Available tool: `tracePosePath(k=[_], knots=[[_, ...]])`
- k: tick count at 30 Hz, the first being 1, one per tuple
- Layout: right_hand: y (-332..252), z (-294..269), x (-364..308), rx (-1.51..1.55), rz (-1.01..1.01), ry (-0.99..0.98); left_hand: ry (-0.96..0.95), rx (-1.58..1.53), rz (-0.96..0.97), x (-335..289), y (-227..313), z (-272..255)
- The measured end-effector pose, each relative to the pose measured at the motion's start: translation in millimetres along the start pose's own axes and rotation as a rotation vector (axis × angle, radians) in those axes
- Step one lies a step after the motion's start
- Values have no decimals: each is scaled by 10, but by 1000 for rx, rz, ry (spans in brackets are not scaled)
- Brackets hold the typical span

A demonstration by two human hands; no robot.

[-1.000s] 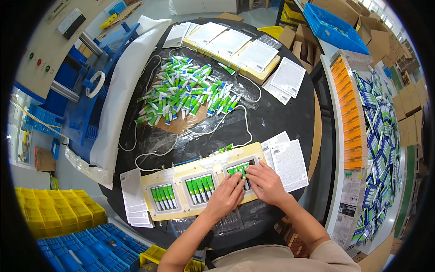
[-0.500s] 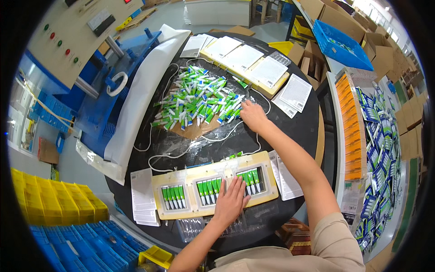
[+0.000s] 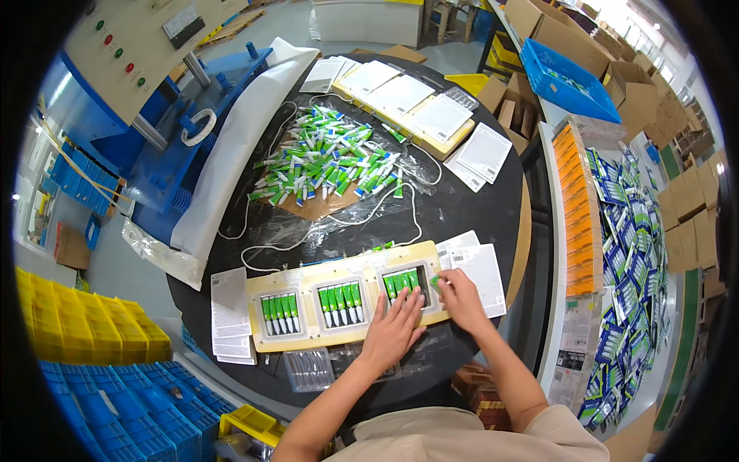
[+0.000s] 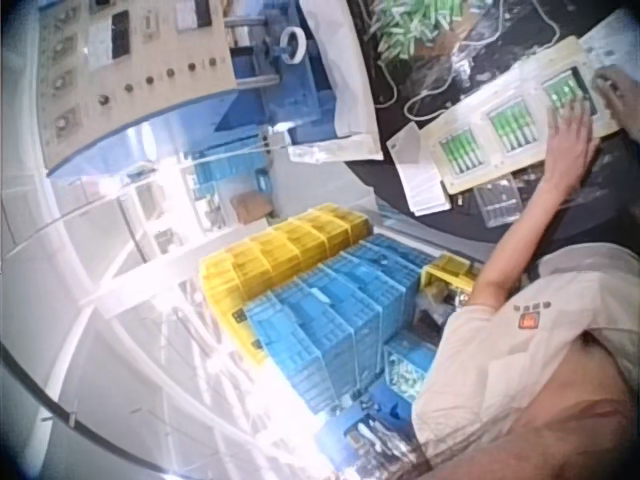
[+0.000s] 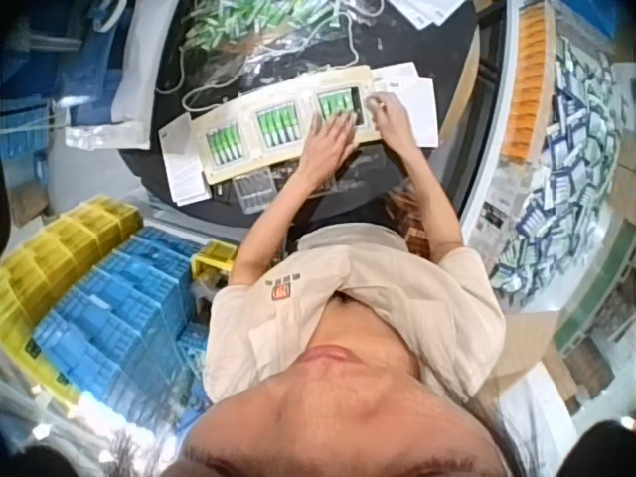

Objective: The person repeatedly picks green cylindrical batteries from a pile on the table and places them into a three-slot wooden jig. They then cover the jig with white paper sheets and clear plastic trays, remove the batteries, and repeat the cycle.

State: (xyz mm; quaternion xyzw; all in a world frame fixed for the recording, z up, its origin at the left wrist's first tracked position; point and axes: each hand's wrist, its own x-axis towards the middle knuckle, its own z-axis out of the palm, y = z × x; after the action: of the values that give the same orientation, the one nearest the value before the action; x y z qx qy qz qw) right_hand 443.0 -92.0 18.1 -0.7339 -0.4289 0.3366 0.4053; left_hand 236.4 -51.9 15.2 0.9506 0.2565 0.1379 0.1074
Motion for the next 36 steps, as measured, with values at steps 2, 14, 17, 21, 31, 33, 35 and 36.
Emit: tracePosePath(k=[2, 14, 17, 21, 31, 33, 35, 36], knots=[[13, 157, -75, -223, -213, 148, -25, 16, -16, 39, -19, 11], [-262, 249, -143, -332, -184, 279, 22, -12, -6, 29, 70, 51], [-294, 90, -330, -394, -222, 251, -9, -13, -1, 72, 83, 85], [-282, 104, -491, -427, -272, 191, 5, -2, 0, 94, 47, 119], [-164, 191, -470, -392, -286, 392, -41, -4, -10, 16, -61, 82], [-165, 94, -477, -398, -431, 463, -55, 11, 8, 17, -61, 76], [-161, 17, -474, -401, -545, 454, -46, 52, 43, 18, -65, 78], [-153, -5, -466, -438, -623, 407, -66, 47, 39, 20, -65, 84]])
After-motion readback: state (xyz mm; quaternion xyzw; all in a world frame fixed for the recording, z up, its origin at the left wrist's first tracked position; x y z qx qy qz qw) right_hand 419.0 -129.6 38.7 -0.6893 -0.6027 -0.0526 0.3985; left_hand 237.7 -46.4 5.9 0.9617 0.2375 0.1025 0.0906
